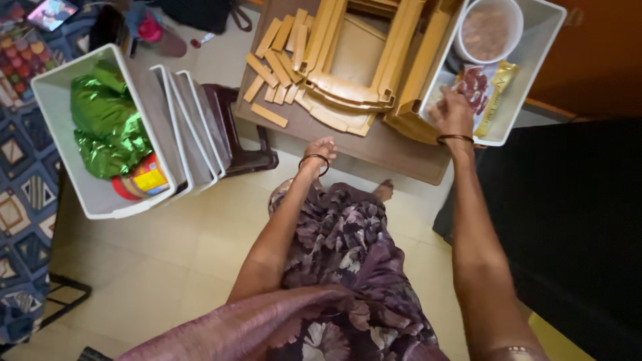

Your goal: The person assembles a small wooden frame by picking up individual pieces from a table and fitting them together. They repeatedly handle the frame and place it over a white bin containing small appliances, then move a bin with food items and continue assembling the frame.

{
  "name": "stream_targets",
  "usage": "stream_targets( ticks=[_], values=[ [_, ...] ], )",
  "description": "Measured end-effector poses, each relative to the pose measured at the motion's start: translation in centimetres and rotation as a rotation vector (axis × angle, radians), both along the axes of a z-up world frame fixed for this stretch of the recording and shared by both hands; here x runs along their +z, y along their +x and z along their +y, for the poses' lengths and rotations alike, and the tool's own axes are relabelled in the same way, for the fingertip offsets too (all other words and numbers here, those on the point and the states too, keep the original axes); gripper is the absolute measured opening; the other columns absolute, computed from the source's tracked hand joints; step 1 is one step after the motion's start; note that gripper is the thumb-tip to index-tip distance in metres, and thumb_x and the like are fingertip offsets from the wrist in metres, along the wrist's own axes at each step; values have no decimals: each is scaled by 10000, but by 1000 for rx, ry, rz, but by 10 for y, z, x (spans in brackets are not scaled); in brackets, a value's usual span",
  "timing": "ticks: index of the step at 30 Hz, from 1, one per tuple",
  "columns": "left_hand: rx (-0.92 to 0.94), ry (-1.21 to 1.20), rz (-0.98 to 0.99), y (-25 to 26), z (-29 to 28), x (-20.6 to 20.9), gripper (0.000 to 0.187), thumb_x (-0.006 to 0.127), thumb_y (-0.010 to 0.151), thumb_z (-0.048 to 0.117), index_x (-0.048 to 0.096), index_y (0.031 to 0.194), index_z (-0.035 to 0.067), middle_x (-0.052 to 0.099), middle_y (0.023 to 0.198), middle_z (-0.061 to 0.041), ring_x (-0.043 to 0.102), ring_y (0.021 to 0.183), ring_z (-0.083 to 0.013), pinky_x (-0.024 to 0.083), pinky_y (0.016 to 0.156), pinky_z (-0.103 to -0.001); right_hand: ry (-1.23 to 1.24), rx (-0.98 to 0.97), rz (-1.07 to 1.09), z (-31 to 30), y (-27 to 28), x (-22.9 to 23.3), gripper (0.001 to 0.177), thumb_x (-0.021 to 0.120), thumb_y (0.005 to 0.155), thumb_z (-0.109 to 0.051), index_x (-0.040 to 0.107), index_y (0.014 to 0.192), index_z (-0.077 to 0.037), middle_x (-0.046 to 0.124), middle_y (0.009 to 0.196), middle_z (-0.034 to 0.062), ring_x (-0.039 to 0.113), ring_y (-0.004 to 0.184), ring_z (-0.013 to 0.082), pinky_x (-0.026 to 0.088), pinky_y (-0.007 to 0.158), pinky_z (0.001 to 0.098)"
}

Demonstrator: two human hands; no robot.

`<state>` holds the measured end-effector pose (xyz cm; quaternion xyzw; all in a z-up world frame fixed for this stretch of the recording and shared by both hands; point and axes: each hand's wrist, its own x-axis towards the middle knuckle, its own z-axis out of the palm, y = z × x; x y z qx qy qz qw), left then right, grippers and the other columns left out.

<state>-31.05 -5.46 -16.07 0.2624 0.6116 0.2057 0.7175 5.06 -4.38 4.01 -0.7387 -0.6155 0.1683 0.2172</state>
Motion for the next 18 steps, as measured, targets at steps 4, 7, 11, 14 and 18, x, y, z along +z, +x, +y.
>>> stream_targets(
  ticks=[4,7,11,14,18],
  values=[
    [-67,140,-8,45,10,6,357,626,953,187,673,1285,63,753,1044,-73,692,797,-154,535,674,-286,177,-152,-45,-36,43,10,415,782,891,-47,715,1300,-53,646,1056,182,652,988,381,520,920,481],
    [-122,393,14,95,19,21,328,639,942,182,716,1231,45,765,1062,-113,714,897,-189,567,780,-312,197,-307,-155,-54,67,9,410,736,896,-30,702,1305,-46,642,1106,195,658,1017,373,531,913,476],
    [-252,596,282,160,38,51,348,672,905,281,737,1176,72,766,1094,-176,731,1014,-295,557,888,-390,178,-362,-279,-73,100,2,456,780,831,-76,681,1271,-15,623,1115,250,598,1055,442,508,912,513],
    [-240,777,493,204,55,64,396,712,887,325,728,1173,51,728,1113,-241,683,1065,-392,529,947,-461,37,-422,-200,-73,121,-8,410,772,886,-163,664,1251,-11,618,1127,272,588,1073,456,499,910,531],
    [-185,855,625,247,81,62,408,690,848,291,739,1176,53,692,1103,-284,653,1057,-427,520,975,-484,-15,-417,-149,-61,141,-17,349,691,965,-232,657,1247,-30,651,1197,261,601,1126,456,497,934,544]
  ],
)
